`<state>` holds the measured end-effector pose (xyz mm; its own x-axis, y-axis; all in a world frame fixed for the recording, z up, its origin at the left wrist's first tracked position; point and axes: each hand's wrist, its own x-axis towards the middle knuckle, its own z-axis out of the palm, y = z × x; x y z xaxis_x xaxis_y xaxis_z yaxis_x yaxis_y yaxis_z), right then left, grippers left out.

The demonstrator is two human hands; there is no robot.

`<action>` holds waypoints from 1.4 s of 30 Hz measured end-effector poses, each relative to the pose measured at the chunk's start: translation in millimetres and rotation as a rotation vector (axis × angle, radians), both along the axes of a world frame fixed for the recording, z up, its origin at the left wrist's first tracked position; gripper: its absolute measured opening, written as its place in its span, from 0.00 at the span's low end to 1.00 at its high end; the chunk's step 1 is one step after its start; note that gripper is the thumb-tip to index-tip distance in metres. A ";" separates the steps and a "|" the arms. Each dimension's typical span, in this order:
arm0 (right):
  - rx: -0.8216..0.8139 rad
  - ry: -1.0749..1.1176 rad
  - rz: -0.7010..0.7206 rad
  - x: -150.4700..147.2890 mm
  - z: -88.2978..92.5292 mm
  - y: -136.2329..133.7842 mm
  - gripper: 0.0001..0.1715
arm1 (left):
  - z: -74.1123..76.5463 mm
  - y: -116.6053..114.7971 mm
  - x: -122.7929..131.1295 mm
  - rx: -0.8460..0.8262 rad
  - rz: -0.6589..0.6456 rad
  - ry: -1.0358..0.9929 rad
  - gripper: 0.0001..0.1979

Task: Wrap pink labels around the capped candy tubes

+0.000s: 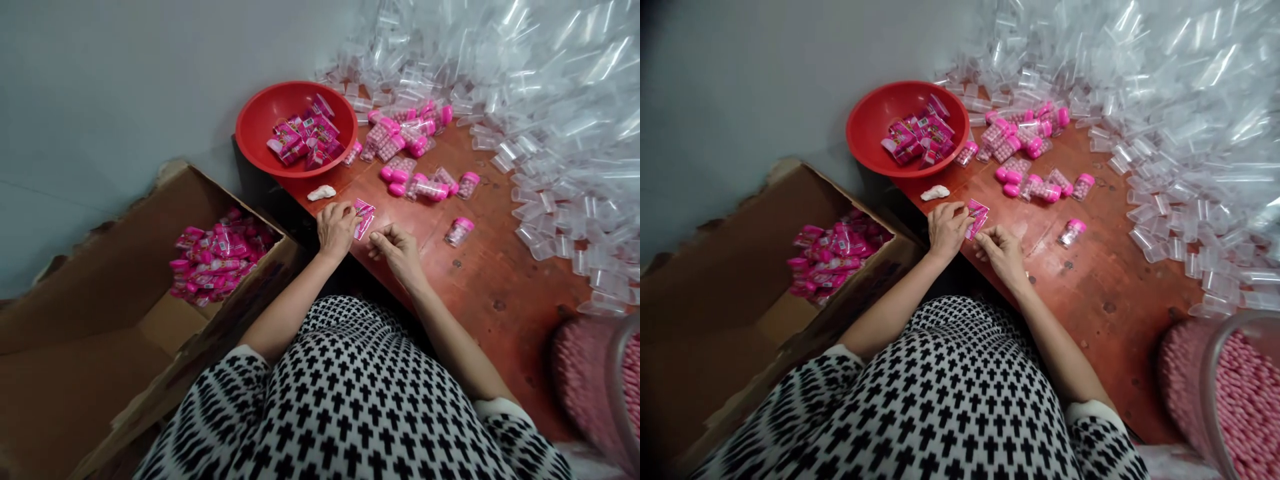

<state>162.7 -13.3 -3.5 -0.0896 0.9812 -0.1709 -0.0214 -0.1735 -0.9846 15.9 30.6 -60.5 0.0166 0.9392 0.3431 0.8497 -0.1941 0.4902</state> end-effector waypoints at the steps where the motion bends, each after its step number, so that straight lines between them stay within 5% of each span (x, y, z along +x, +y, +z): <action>1: 0.002 0.000 0.006 -0.5 -1.0 0.1 0.21 | -0.3 0.1 -0.1 0.007 -0.004 -0.008 0.11; 7: 0.070 0.011 -0.136 -1.9 -16.7 19.1 0.22 | -3.4 -3.7 0.1 0.123 -0.019 -0.137 0.13; 12: 0.090 0.095 -0.149 -0.3 -24.8 41.6 0.31 | 12.8 -14.8 2.5 0.123 -0.113 -0.386 0.15; 20: 0.025 0.007 -0.029 6.6 -4.7 51.3 0.31 | 38.0 -20.1 -4.2 -0.680 -0.140 -1.270 0.23; 25: 0.040 -0.103 0.037 8.1 -6.8 51.1 0.28 | 42.7 -21.7 -5.0 -0.756 -0.094 -1.300 0.17; 29: 0.124 -0.355 0.018 29.2 -3.1 39.8 0.22 | 43.6 -25.3 -1.6 -0.779 -0.045 -1.227 0.14; 32: 0.130 -0.790 -0.238 61.9 12.3 30.0 0.20 | 42.3 -29.7 5.9 -0.780 0.055 -1.302 0.12; 36: -0.116 -1.276 -0.477 110.4 23.8 28.7 0.26 | 44.6 -35.6 18.3 -0.827 0.138 -1.469 0.10; 39: -0.269 -1.367 -0.387 135.4 16.0 33.8 0.28 | 49.8 -36.5 24.9 -0.879 0.196 -1.570 0.07; 42: -0.209 -1.190 -0.306 141.1 5.1 33.3 0.22 | 53.0 -34.5 27.7 -0.881 0.268 -1.650 0.05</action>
